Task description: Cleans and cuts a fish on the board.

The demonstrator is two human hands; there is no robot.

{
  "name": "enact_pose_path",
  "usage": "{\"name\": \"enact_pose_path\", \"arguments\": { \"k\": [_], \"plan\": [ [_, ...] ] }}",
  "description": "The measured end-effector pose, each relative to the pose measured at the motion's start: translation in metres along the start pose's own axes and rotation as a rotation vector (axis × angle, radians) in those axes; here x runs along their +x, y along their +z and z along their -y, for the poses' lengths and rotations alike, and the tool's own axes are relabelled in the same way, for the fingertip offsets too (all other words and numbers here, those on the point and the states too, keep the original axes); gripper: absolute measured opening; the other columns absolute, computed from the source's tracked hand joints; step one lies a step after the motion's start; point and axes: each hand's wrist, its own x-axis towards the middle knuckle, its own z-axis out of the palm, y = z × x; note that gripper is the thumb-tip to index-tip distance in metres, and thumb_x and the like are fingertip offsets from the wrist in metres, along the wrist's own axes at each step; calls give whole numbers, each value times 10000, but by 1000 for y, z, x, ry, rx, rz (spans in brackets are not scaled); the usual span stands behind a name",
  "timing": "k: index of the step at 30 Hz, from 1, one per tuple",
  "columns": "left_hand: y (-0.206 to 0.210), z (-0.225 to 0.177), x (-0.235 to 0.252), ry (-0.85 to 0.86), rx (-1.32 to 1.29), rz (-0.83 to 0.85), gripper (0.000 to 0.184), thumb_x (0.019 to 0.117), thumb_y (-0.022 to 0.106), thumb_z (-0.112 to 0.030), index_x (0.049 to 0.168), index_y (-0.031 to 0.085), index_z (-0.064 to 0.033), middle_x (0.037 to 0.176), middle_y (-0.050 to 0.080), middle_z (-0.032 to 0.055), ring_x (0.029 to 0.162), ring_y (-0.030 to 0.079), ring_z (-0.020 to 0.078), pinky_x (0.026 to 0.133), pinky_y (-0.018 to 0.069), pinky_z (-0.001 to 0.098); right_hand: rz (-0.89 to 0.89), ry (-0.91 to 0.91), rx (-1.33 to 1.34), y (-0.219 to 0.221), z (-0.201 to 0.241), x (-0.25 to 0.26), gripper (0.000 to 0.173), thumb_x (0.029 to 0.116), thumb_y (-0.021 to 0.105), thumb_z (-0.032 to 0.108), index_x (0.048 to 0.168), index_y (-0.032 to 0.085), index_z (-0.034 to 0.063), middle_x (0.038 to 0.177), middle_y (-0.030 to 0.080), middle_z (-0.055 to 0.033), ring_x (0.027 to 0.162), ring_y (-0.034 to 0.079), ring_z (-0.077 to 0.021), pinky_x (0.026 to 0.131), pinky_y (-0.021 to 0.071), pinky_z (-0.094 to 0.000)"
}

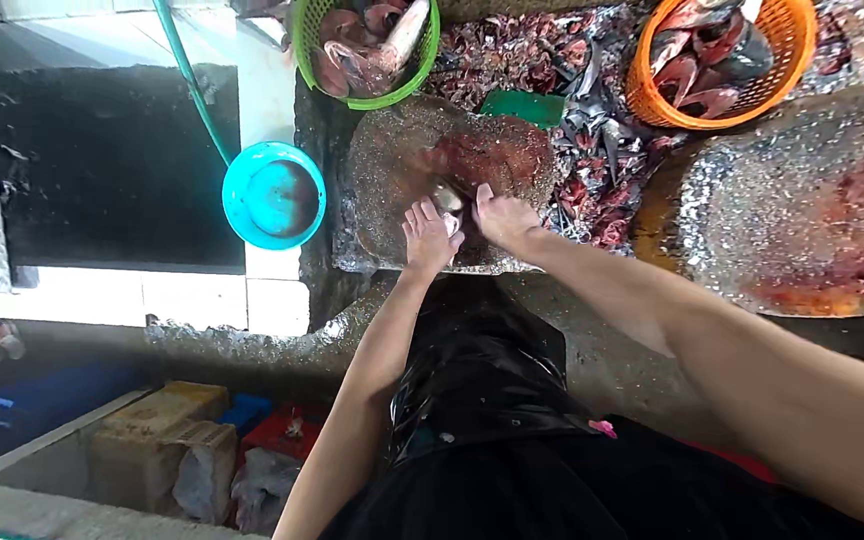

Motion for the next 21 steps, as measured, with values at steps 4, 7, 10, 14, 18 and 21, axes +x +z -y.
{"name": "enact_pose_path", "arguments": {
  "k": [4,7,10,14,18,21],
  "plan": [
    [5,-4,0,6,7,-48,1087,798,769,-540,1591,242,-16,1556,387,271,1451,371,439,1148,356,611,-59,-67,-158,-12,-24,2,325,1100,383,212,1335,461,2,929,664,-301,865,694,-535,635,550,-638],
    [9,-1,-1,-1,6,-72,1092,795,755,-584,1591,249,-33,1558,388,260,1448,369,440,1129,363,621,-37,-58,-34,-11,-42,7,425,1102,349,350,1327,493,20,971,681,-287,917,702,-512,692,559,-642],
    [11,1,0,-6,-39,-65,1129,758,777,-563,1606,231,-54,1568,374,260,1462,339,451,1134,340,645,-6,100,430,-3,-43,12,510,1086,388,443,1281,582,14,1107,683,-248,1031,699,-417,856,556,-611],
    [11,6,-3,13,-63,-96,1144,728,815,-567,1587,273,-39,1538,407,259,1430,381,449,1118,368,639,40,224,1046,25,-17,15,473,1090,413,472,1269,578,67,800,635,-133,591,646,-258,571,586,-455],
    [9,6,-4,-27,-45,-51,1147,656,882,-329,1573,271,-10,1564,349,285,1452,344,460,1148,353,618,149,222,1529,30,3,6,360,1112,409,427,1099,541,92,609,486,-27,426,508,-163,421,515,-343],
    [6,2,-8,-32,-24,-24,1098,689,868,-322,1556,279,6,1570,337,291,1465,324,464,1158,337,618,172,226,1706,28,8,1,370,1120,384,423,994,501,96,570,434,-4,395,470,-154,403,508,-355]
  ]
}}
